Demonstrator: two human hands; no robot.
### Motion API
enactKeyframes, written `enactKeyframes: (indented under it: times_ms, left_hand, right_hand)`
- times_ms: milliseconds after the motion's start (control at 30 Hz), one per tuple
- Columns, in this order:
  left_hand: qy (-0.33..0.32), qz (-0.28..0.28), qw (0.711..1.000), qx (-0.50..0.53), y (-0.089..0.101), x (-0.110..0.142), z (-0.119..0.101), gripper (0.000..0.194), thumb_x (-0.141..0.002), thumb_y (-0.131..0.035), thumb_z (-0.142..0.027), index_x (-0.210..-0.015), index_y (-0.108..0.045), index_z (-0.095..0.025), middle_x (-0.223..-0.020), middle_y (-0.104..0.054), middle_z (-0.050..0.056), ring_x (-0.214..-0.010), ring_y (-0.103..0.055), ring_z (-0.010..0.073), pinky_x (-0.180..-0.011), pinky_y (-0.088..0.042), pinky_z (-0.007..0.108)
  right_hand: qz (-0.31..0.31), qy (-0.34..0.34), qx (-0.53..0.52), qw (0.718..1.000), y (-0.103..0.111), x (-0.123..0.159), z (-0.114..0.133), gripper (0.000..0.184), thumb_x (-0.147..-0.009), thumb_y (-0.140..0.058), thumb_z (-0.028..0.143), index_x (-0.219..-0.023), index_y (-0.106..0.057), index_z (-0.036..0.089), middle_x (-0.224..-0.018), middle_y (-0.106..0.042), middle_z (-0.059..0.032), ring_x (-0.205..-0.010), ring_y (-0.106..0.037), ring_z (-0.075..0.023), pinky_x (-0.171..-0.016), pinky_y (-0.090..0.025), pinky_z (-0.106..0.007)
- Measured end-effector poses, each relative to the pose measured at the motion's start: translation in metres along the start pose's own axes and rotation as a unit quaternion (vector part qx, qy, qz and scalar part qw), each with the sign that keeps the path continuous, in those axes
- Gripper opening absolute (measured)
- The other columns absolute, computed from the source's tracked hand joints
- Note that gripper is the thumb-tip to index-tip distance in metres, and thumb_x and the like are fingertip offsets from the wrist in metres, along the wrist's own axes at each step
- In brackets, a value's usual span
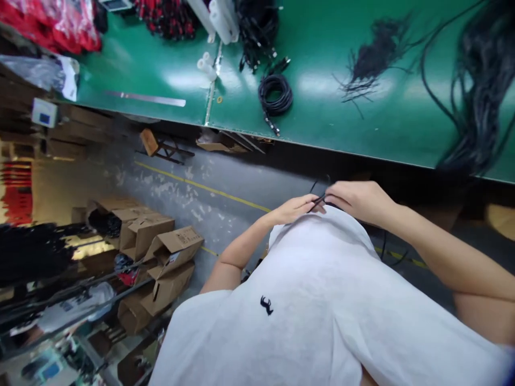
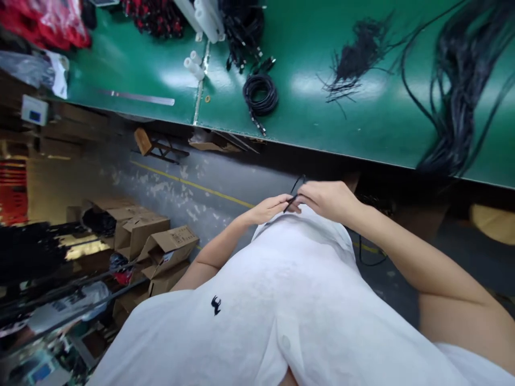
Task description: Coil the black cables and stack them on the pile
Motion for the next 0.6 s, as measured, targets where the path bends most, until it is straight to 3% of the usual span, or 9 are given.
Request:
enactKeyframes:
  times_ms: [67,133,267,367,467,533,600]
  left_hand:
    - [0.009,0.026,0.998,0.051,-0.004,0.003,-0.004,0.029,-0.088,-0.063,-0.041,-0.100,-0.065,-0.015,-0.075,-0.069,0.002,-0.073,-0.065,0.0131,-0.075,-0.050,0.026]
    - [0.022,0.016,0.992,0.120,-0.002,0.006,-0.009,0.031,-0.085,-0.066,-0.043,-0.093,-0.064,-0.014,-0.061,-0.061,-0.001,-0.056,-0.057,0.0111,-0.059,-0.046,0.023]
    - [0.069,0.031,0.982,0.174,-0.001,0.009,-0.017,0.033,-0.078,-0.072,-0.041,-0.086,-0.066,-0.010,-0.049,-0.049,-0.005,-0.039,-0.036,0.0046,-0.041,-0.028,0.017]
    - [0.098,0.028,0.972,0.213,0.001,0.014,-0.023,0.032,-0.082,-0.070,-0.042,-0.082,-0.067,-0.010,-0.043,-0.034,-0.010,-0.034,-0.019,0.0020,-0.035,-0.020,0.015]
    - [0.048,-0.095,0.957,0.269,0.016,0.029,-0.039,0.035,-0.094,-0.055,-0.044,-0.079,-0.066,-0.014,-0.039,-0.015,-0.013,-0.029,-0.006,0.0024,-0.030,-0.012,0.014]
    - [-0.063,-0.224,0.926,0.298,0.033,0.045,-0.057,0.039,-0.099,-0.045,-0.050,-0.092,-0.069,-0.019,-0.039,-0.011,-0.013,-0.027,-0.004,0.0038,-0.029,-0.011,0.014]
    - [-0.161,-0.315,0.886,0.299,0.048,0.059,-0.073,0.041,-0.101,-0.039,-0.053,-0.114,-0.067,-0.026,-0.040,-0.019,-0.012,-0.027,-0.013,0.0049,-0.029,-0.015,0.014]
  right_hand:
    - [-0.013,-0.029,-0.002,0.999,0.014,-0.013,-0.008,0.037,-0.101,-0.039,0.040,-0.096,-0.069,0.020,-0.093,-0.073,-0.0046,-0.083,-0.067,-0.0177,-0.059,-0.034,-0.025]
    - [-0.021,-0.044,-0.024,0.999,0.020,-0.017,-0.018,0.035,-0.099,-0.042,0.040,-0.095,-0.069,0.019,-0.092,-0.073,-0.0037,-0.082,-0.065,-0.0174,-0.061,-0.035,-0.026]
    - [-0.024,-0.062,-0.101,0.993,0.017,-0.022,-0.025,0.033,-0.096,-0.046,0.041,-0.091,-0.070,0.020,-0.088,-0.074,-0.0025,-0.077,-0.064,-0.0166,-0.065,-0.039,-0.026]
    - [-0.047,-0.066,-0.186,0.979,0.009,-0.030,-0.039,0.035,-0.094,-0.047,0.046,-0.092,-0.072,0.021,-0.092,-0.074,-0.0033,-0.083,-0.065,-0.0178,-0.074,-0.045,-0.028]
    - [-0.084,-0.119,-0.260,0.955,-0.010,-0.021,-0.082,0.040,-0.094,-0.044,0.048,-0.099,-0.072,0.021,-0.103,-0.074,-0.0053,-0.096,-0.067,-0.0203,-0.087,-0.048,-0.032]
    - [-0.101,-0.195,-0.263,0.939,-0.030,-0.002,-0.116,0.040,-0.094,-0.042,0.045,-0.100,-0.072,0.019,-0.109,-0.073,-0.0080,-0.103,-0.066,-0.0227,-0.092,-0.047,-0.034]
    - [-0.076,-0.260,-0.215,0.938,-0.051,0.022,-0.136,0.035,-0.093,-0.043,0.039,-0.098,-0.072,0.019,-0.113,-0.073,-0.0106,-0.106,-0.066,-0.0251,-0.093,-0.048,-0.035]
Point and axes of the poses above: each hand's wrist, its own x-axis away from the middle knuckle, its own y-axis out of the back of the hand, z = x × y, the point moved 1 cm from there along -x, towards the middle knuckle
